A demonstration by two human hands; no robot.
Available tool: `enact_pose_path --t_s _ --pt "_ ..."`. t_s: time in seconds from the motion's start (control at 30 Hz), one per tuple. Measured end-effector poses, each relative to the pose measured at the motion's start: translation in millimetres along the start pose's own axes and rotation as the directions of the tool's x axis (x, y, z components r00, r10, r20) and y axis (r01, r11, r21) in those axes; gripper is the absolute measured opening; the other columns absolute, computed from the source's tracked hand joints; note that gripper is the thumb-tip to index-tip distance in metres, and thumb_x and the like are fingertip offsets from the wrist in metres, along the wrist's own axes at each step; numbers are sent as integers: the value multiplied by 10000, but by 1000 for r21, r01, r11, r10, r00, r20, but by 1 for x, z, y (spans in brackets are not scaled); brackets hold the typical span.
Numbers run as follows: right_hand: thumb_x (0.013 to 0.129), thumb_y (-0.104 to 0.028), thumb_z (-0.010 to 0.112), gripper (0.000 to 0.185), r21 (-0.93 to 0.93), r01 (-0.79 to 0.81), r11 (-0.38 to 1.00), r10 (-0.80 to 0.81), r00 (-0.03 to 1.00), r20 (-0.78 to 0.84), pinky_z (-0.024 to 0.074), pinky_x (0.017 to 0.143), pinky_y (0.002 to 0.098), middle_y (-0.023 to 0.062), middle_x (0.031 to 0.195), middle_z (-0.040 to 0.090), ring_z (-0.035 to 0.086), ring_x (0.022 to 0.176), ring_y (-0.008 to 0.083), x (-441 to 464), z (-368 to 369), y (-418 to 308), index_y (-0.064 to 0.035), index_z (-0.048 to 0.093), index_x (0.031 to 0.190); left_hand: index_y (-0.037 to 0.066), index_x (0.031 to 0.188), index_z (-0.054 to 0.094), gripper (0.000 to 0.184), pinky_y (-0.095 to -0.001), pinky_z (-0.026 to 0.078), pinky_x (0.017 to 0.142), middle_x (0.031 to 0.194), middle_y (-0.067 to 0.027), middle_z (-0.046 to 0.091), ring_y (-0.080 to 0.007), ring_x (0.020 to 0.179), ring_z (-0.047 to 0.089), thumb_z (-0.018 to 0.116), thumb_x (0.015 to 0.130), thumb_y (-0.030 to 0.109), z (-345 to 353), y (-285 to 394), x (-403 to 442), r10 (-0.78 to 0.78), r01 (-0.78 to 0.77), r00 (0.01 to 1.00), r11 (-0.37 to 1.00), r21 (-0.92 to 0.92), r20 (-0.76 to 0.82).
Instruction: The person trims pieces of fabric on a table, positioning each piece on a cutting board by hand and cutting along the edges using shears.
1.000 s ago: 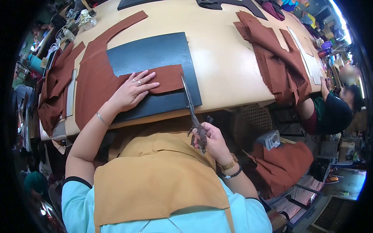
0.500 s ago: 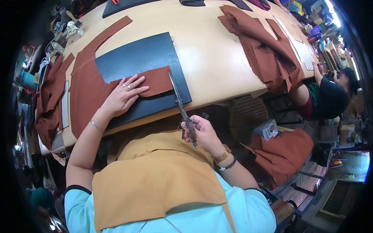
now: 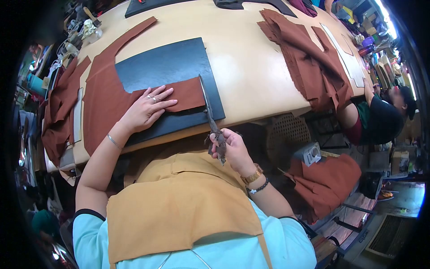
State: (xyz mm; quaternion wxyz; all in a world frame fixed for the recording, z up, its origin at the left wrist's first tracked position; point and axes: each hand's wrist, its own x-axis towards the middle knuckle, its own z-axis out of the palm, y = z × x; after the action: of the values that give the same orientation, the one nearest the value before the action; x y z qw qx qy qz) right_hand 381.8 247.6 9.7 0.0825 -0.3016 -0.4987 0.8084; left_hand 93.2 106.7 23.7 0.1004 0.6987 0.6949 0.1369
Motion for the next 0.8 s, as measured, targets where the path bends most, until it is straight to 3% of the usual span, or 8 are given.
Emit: enact_pose_path --t_s 0.37,0.47,0.53,0.57,0.6,0.67,0.77,0.8 --pt "936 -236 607 179 207 113 972 -108 993 -37 497 528 263 37 697 586 577 546 123 10 -4 13 -60 580 911 213 1361 509 420 -536 173 1137 1504 -90 358 -319 1407 271 463 944 227 -1 -1 -1 9 -9 1000 1000 10 24" --pt "950 -356 574 284 358 206 911 -151 973 -175 512 581 325 17 682 562 560 583 121 11 -7 12 -75 550 917 208 1377 492 448 -539 144 1141 1507 -103 350 -332 1413 255 482 940 309 -5 7 -8 -2 0 997 999 -33 -78" --pt "934 -470 543 366 458 259 850 -151 954 -258 511 620 351 -4 684 549 548 597 114 8 -13 13 -105 546 909 218 1406 449 495 -578 138 1126 1512 -114 335 -340 1415 247 470 947 404 -15 12 -21 -199 204 966 979 14 -162" --pt "919 -557 517 428 499 271 823 -146 950 -275 507 647 365 -19 687 541 540 601 110 6 -22 13 -130 547 899 223 1420 428 524 -597 134 1119 1515 -119 328 -344 1416 244 465 950 451 -18 11 -31 -297 310 933 950 34 -203" --pt "902 -597 507 467 511 271 816 -154 953 -260 514 643 350 -35 680 533 539 589 98 1 -25 8 -132 557 897 221 1433 404 544 -620 125 1107 1526 -128 299 -352 1422 223 450 952 472 -15 4 -41 -474 494 835 869 3 -280" --pt "883 -650 485 523 534 255 806 -153 961 -228 520 642 336 -50 670 526 539 581 86 -6 -29 -4 -134 568 886 218 1458 357 586 -666 105 1083 1548 -145 240 -367 1433 181 422 955 512 -5 -19 -64 -741 787 524 610 -94 -421" --pt "915 -599 483 480 488 240 839 -168 968 -187 512 635 334 -42 667 536 540 583 86 -4 -46 0 -128 571 893 218 1485 290 645 -724 97 1041 1561 -173 173 -386 1442 126 398 949 559 5 -41 -87 -860 912 389 409 10 -329" --pt "925 -579 485 462 440 246 864 -182 966 -182 510 633 333 -41 668 540 539 579 86 -2 -49 3 -126 571 897 217 1486 286 677 -734 106 1033 1557 -192 161 -396 1440 119 430 929 574 7 -42 -83 -846 902 418 430 41 -332"
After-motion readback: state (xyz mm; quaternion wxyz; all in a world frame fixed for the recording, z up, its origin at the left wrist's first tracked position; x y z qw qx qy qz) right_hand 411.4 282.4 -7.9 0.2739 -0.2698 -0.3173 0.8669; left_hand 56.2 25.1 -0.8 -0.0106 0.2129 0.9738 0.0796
